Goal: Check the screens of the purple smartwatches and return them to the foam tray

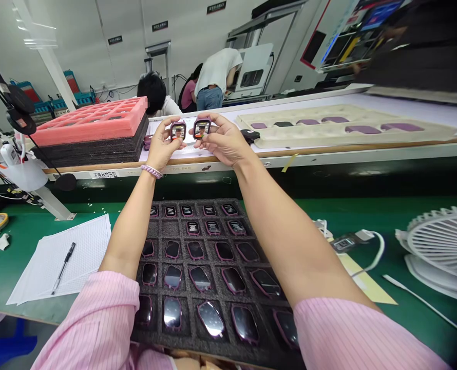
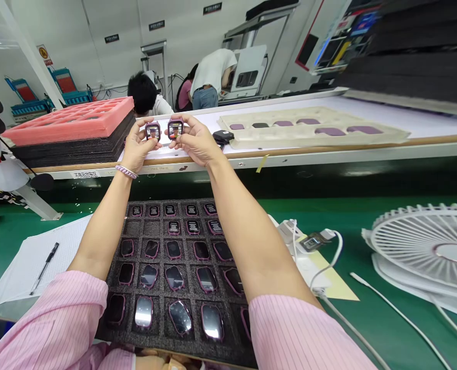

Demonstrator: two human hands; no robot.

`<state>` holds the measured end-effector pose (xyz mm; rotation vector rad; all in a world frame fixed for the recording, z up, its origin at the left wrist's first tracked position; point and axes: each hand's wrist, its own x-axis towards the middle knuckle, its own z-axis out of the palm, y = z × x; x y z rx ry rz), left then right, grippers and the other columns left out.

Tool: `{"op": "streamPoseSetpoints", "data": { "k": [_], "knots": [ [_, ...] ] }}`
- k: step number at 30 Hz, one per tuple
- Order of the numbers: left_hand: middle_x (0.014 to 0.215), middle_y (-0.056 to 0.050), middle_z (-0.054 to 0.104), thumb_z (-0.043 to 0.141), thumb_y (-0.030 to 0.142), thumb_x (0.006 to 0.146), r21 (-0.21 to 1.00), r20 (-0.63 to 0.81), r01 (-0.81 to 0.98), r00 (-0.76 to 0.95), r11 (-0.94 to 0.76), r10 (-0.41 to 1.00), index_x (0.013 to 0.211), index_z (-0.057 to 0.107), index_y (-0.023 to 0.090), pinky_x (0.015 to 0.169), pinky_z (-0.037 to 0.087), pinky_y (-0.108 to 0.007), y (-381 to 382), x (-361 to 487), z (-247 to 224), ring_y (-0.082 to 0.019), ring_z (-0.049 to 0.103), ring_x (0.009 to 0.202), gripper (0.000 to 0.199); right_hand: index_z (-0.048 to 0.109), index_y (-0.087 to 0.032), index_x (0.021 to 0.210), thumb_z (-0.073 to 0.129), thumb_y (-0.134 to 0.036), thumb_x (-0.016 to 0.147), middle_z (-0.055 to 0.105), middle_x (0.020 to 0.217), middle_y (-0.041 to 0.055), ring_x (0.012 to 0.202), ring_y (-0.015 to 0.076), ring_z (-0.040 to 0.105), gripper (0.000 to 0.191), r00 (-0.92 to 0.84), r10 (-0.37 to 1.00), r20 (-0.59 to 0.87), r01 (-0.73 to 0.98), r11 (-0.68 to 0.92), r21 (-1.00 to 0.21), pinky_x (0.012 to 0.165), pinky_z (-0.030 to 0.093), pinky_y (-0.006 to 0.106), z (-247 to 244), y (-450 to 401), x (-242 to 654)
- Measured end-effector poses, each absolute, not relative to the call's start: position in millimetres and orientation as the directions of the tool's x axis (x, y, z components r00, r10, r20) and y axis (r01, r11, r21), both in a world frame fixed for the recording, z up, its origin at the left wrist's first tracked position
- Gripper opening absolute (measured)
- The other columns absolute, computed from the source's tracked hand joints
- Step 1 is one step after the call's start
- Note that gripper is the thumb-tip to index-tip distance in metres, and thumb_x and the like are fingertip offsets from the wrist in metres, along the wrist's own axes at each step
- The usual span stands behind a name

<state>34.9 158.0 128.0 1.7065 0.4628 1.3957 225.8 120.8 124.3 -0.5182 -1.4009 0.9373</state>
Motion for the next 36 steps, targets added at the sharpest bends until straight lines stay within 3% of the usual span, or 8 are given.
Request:
{"op": "streamPoseSetpoints", "data": {
  "k": [9,15,29,36],
  "knots": [
    [0.103,-0.002,0.067,0.067,0.01,0.084,0.77,0.637,-0.229,0.329,-0.595,0.697,0.129,0.054,0.022,0.078,0.062,-0.029,162.6,34.3,125.4,-0.011,0.07,0.071,0.048,0.062,-0.025,0.119,0.079,-0.017,0.063,0.073,0.091,-0.0019,0.067,0.0159,0.067,0.059,-0.089,0.806,0.585,-0.24,0.552,-0.798,0.066,0.054,0.03,126.9,115.1,223.8],
    [0.107,-0.004,0.069,0.063,0.006,0.079,0.784,0.621,-0.241,0.328,-0.572,0.712,0.13,0.053,0.02,0.077,0.062,-0.027,160.3,34.0,127.3,-0.012,0.072,0.072,0.054,0.061,-0.025,0.119,0.073,-0.016,0.059,0.075,0.096,-0.0006,0.068,0.0158,0.068,0.062,-0.105,0.821,0.562,-0.237,0.528,-0.816,0.067,0.055,0.03,129.4,112.1,224.3],
    [0.105,-0.003,0.07,0.065,0.015,0.087,0.807,0.589,-0.163,0.303,-0.568,0.749,0.124,0.056,0.022,0.065,0.055,-0.021,151.7,35.1,132.7,-0.008,0.066,0.063,0.039,0.064,-0.025,0.118,0.071,-0.022,0.078,0.073,0.092,-0.001,0.063,0.0136,0.066,0.041,-0.077,0.828,0.556,-0.204,0.533,-0.821,0.061,0.056,0.029,127.6,114.2,223.8],
    [0.108,-0.004,0.071,0.059,0.01,0.084,0.825,0.564,-0.186,0.317,-0.533,0.762,0.128,0.054,0.022,0.068,0.057,-0.021,152.8,35.2,132.8,-0.008,0.07,0.066,0.046,0.063,-0.025,0.119,0.072,-0.02,0.073,0.072,0.093,-0.0005,0.065,0.0131,0.066,0.047,-0.109,0.811,0.575,-0.224,0.544,-0.809,0.064,0.059,0.028,125.5,118.1,227.7]
  ]
}}
